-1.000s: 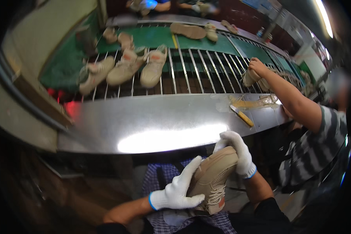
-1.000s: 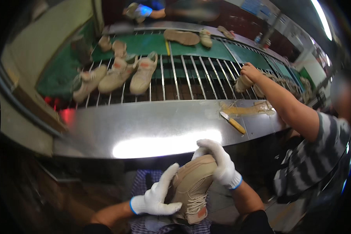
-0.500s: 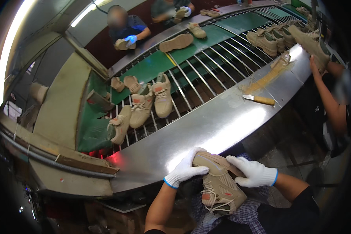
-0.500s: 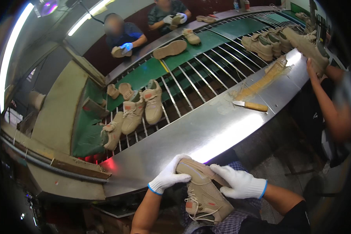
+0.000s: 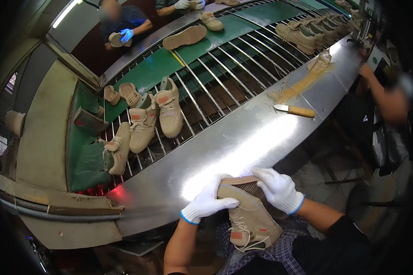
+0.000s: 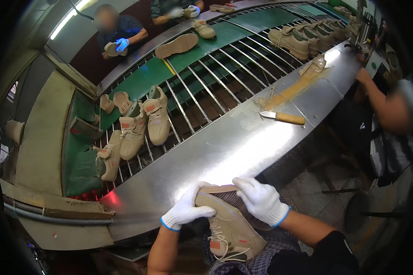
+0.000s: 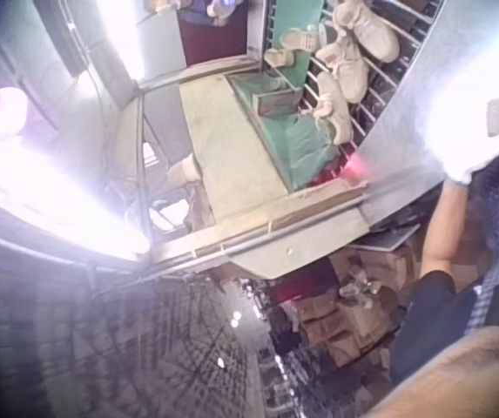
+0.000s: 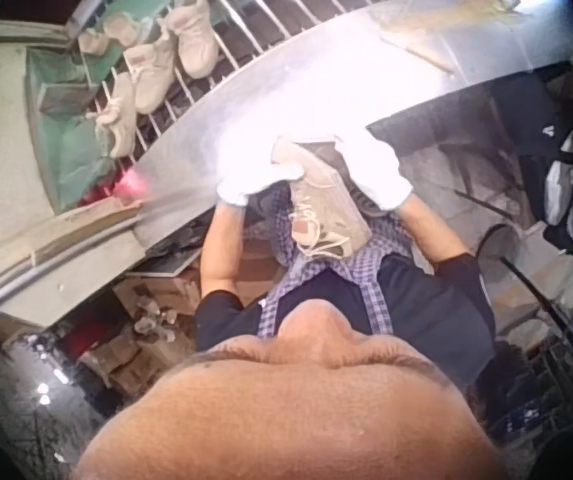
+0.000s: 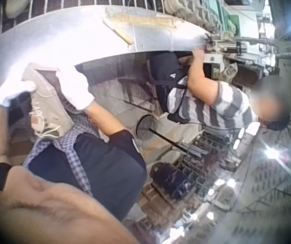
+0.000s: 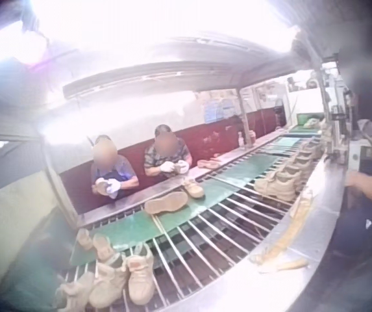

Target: The person wipes the exterior of a shoe with a cloth and removes it from a conveyor belt on an assembly line.

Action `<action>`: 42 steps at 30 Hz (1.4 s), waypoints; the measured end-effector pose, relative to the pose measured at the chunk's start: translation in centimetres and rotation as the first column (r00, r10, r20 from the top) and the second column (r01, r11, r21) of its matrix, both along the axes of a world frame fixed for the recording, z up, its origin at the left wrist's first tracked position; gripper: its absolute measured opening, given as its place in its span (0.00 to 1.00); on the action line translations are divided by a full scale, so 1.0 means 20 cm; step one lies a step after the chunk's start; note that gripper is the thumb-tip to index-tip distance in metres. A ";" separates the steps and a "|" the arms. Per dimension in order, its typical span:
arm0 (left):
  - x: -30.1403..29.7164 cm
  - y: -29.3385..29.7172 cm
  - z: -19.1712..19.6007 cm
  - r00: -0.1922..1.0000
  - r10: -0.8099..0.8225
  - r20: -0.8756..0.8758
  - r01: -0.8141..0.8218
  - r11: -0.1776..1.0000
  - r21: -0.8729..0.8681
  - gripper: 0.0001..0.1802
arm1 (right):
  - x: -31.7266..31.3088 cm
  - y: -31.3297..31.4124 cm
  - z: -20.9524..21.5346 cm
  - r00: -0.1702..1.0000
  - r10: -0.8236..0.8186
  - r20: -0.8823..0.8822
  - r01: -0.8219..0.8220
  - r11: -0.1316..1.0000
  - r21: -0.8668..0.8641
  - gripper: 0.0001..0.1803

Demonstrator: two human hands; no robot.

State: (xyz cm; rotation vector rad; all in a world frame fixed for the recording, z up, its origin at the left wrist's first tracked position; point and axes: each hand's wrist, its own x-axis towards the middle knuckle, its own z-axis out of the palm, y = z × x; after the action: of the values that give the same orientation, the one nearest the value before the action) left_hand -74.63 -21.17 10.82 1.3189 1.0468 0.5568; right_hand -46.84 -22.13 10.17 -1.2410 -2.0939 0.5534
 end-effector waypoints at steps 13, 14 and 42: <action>-0.02 0.02 -0.01 0.999 -0.004 -0.042 0.007 0.998 0.065 0.44 | -0.26 0.30 0.13 0.862 0.382 0.333 -0.356 0.924 -0.139 0.19; -0.02 0.02 -0.03 0.998 -0.003 -0.061 0.008 0.996 0.087 0.43 | -0.27 0.32 0.15 0.859 0.399 0.320 -0.353 0.916 -0.193 0.19; 0.21 0.03 0.21 0.822 0.274 -0.499 0.143 0.749 0.647 0.16 | -0.01 0.06 -0.07 0.976 0.218 -0.013 -0.218 0.975 -0.041 0.29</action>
State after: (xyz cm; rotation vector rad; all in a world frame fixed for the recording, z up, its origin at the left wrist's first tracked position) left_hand -70.34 -20.48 15.00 2.1900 1.4676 0.6374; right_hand -47.09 -20.93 8.78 -1.0348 -2.2365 0.7024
